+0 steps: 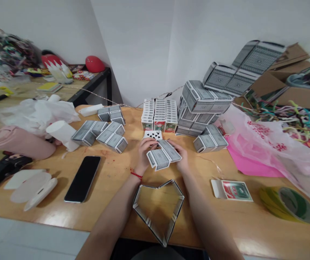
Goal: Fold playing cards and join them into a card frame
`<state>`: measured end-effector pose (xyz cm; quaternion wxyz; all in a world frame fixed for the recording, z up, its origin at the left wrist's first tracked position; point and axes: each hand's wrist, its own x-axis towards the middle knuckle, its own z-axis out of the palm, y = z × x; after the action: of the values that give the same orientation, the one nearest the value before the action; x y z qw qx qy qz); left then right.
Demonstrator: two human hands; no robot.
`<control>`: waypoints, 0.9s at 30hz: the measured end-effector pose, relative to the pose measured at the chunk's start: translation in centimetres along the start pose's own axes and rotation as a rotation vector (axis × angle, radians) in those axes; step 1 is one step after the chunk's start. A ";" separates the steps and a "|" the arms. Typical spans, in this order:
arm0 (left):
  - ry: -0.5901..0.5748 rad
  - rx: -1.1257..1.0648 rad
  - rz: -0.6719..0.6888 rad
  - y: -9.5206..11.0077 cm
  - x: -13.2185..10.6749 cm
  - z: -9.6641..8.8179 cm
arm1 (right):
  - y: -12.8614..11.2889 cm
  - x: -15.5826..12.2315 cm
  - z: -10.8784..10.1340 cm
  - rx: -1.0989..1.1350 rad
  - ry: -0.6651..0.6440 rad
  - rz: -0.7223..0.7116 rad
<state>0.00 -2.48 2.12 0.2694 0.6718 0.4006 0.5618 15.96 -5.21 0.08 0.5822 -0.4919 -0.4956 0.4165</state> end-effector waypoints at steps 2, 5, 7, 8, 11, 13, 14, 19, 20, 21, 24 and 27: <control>-0.011 -0.021 -0.066 -0.6 -0.1 0.2 | -0.1 0.1 0.1 0.003 0.022 0.051; -0.015 -0.089 -0.261 -1.9 -0.4 0.6 | -0.2 0.1 0.3 0.017 0.025 0.188; -0.011 -0.133 -0.325 -2.6 -0.5 0.8 | -0.3 0.2 0.4 0.022 -0.003 0.233; -0.022 -0.166 -0.339 -2.8 -0.5 0.9 | -0.4 0.2 0.4 0.019 -0.015 0.232; -0.071 -0.267 -0.405 -2.9 -0.4 1.1 | -0.4 0.2 0.4 -0.019 -0.044 0.218; -0.091 -0.310 -0.464 -2.8 -0.3 1.3 | -0.3 0.1 0.6 -0.053 -0.087 0.234; -0.091 -0.319 -0.486 -2.7 -0.3 1.4 | -0.3 0.0 0.7 -0.067 -0.109 0.244; -0.045 -0.306 -0.563 -3.0 -0.5 2.0 | 0.2 -0.4 1.5 -0.145 -0.133 0.257; -0.049 -0.308 -0.579 -3.1 -0.6 2.1 | 0.3 -0.4 1.6 -0.174 -0.130 0.250; -0.059 -0.312 -0.592 -3.1 -0.7 2.2 | 0.4 -0.4 1.7 -0.204 -0.127 0.240; -0.111 -0.332 -0.618 -3.0 -0.9 2.4 | 0.7 -0.3 1.6 -0.284 -0.126 0.201; -0.158 -0.350 -0.624 -2.7 -1.0 2.3 | 0.8 0.0 1.4 -0.367 -0.127 0.144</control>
<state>1.57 -1.67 -1.07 0.5688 0.5024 0.4619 0.4590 14.54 -4.87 -0.69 0.4192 -0.5965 -0.5626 0.3899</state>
